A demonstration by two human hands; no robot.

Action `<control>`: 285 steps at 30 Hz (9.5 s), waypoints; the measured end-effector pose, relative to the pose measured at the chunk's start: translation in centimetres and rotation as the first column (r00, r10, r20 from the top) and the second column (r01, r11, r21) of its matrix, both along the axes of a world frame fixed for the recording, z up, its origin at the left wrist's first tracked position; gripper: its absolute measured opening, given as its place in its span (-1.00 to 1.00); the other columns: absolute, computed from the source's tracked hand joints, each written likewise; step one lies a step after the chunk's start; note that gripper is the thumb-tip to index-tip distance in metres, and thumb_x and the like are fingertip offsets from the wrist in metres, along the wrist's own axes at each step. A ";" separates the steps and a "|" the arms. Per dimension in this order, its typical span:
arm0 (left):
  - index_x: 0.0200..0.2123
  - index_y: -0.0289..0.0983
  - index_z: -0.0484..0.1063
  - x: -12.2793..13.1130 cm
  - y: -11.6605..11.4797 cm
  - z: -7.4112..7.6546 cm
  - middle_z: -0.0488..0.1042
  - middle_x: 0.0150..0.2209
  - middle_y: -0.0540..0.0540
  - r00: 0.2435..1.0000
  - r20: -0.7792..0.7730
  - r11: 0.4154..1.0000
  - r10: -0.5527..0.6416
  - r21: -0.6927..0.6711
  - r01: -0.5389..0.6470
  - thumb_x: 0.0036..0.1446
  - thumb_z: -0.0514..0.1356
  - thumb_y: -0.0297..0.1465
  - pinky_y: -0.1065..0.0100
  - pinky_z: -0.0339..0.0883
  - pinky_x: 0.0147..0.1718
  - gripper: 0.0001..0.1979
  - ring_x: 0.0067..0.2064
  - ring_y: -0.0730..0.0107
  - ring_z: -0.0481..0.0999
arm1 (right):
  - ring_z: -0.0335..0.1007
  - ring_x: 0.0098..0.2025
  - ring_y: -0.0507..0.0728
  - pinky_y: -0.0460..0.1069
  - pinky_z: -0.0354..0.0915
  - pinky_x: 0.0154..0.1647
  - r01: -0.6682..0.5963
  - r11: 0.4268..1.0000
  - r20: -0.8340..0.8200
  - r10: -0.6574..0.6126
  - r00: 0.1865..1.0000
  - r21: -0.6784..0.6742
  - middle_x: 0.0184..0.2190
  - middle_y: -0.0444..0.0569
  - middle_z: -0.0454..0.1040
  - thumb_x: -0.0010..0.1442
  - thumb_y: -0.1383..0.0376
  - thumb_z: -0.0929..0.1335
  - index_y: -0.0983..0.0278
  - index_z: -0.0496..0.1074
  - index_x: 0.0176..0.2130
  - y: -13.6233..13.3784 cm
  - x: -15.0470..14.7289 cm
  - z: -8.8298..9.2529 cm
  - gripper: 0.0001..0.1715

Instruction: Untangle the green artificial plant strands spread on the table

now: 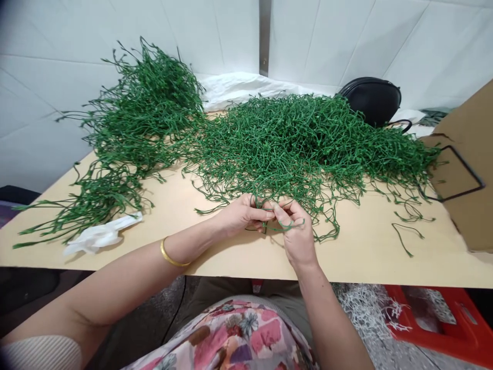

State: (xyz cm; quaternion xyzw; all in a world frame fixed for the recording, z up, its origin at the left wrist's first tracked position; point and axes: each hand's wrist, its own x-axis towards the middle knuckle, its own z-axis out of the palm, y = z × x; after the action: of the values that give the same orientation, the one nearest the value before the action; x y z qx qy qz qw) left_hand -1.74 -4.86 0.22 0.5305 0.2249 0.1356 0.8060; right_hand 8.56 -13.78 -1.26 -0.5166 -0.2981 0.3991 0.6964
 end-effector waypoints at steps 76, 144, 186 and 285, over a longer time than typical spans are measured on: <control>-0.56 -0.35 0.43 -1.0 1.8 1.1 0.34 -0.63 -0.09 0.987 -0.002 0.961 0.158 0.231 -0.153 -0.02 -0.19 0.15 0.42 0.02 -0.61 -0.28 -0.64 0.58 0.11 | 0.13 -0.63 -0.09 -0.14 0.09 -0.60 -0.542 0.810 0.076 0.568 0.819 -0.223 -0.68 -0.19 0.29 -0.12 0.20 0.45 0.32 0.35 -0.60 6.0 2.3 4.2 -0.72; -0.60 -0.33 0.22 -0.9 2.6 1.4 0.16 -0.72 0.11 0.897 0.026 0.894 0.440 -0.105 -0.436 -0.14 0.24 -0.49 0.52 -0.02 -0.66 -0.81 -0.68 0.67 0.15 | 0.33 -0.61 -0.05 -0.12 0.24 -0.54 -0.368 0.896 0.073 0.396 0.915 -0.250 -0.58 -0.12 0.46 -0.27 0.22 0.48 0.31 0.29 -0.55 6.6 3.6 4.1 -0.65; -0.63 -0.34 0.30 -0.9 2.4 1.1 0.19 -0.65 0.06 0.950 0.020 0.859 0.311 0.421 -0.290 -0.08 0.17 -0.46 0.47 0.00 -0.53 -0.85 -0.57 0.61 0.14 | 0.22 -0.59 -0.06 -0.13 0.17 -0.56 -0.448 0.850 0.181 0.504 0.845 -0.276 -0.63 -0.14 0.40 -0.22 0.32 0.43 0.32 0.43 -0.54 6.8 3.3 3.2 -0.86; -0.51 -0.29 0.17 -0.1 2.9 -0.1 0.22 -0.64 0.09 0.834 0.166 0.844 0.526 -0.225 -0.488 -0.06 0.23 -0.27 0.51 0.14 -0.61 -0.71 -0.63 0.59 0.28 | 0.24 -0.61 -0.07 -0.14 0.18 -0.58 -0.135 0.989 0.166 0.144 0.976 -0.064 -0.58 -0.17 0.39 -0.12 0.34 0.36 0.30 0.29 -0.46 7.0 0.3 2.6 -0.85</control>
State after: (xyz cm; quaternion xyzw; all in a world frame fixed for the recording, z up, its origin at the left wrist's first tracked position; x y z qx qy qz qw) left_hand -1.79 -1.92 0.15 0.3609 0.2775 0.3832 0.8037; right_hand 8.84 -6.81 1.31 -0.5446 -0.3815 0.4093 0.6248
